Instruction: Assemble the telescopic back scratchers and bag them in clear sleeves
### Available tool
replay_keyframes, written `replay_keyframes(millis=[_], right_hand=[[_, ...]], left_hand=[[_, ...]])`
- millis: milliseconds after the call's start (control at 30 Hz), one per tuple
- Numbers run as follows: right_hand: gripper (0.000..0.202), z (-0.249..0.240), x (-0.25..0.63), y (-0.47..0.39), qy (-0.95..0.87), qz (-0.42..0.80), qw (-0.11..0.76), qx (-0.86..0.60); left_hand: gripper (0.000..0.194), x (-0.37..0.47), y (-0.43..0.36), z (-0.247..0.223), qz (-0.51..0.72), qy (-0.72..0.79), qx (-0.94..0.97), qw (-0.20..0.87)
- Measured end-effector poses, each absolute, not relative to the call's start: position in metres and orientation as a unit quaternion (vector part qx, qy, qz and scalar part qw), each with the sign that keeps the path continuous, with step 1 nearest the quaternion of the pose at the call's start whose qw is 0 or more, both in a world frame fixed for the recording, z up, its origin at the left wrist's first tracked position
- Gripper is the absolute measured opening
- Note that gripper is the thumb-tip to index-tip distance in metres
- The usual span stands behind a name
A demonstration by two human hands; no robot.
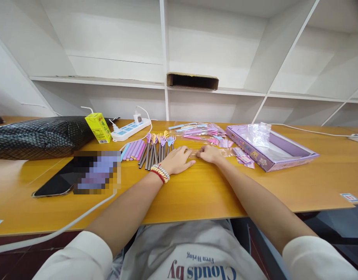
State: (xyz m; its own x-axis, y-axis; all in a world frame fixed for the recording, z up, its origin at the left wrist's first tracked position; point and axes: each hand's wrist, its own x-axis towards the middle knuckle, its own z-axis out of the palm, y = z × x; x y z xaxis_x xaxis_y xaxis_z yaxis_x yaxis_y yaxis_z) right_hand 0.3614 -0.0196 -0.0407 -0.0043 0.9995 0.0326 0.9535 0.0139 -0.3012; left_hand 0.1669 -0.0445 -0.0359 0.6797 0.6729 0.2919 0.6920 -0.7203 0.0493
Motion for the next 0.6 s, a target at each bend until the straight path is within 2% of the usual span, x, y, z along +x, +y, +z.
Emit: replay_keyframes(millis=[233, 367, 600], right_hand=[[0.029, -0.045, 0.362, -0.028, -0.710, 0.062, 0.138, -0.688], [0.028, -0.047, 0.366, -0.030, -0.724, 0.080, 0.156, -0.668], [0.018, -0.043, 0.375, -0.034, -0.766, 0.093, 0.176, -0.612]], left_hand=[[0.045, 0.158, -0.045, -0.023, -0.188, -0.404, -0.895, 0.022], [0.055, 0.163, -0.058, -0.027, -0.135, -0.416, -0.899, 0.011], [0.075, 0.171, -0.063, -0.043, -0.116, -0.407, -0.906, -0.009]])
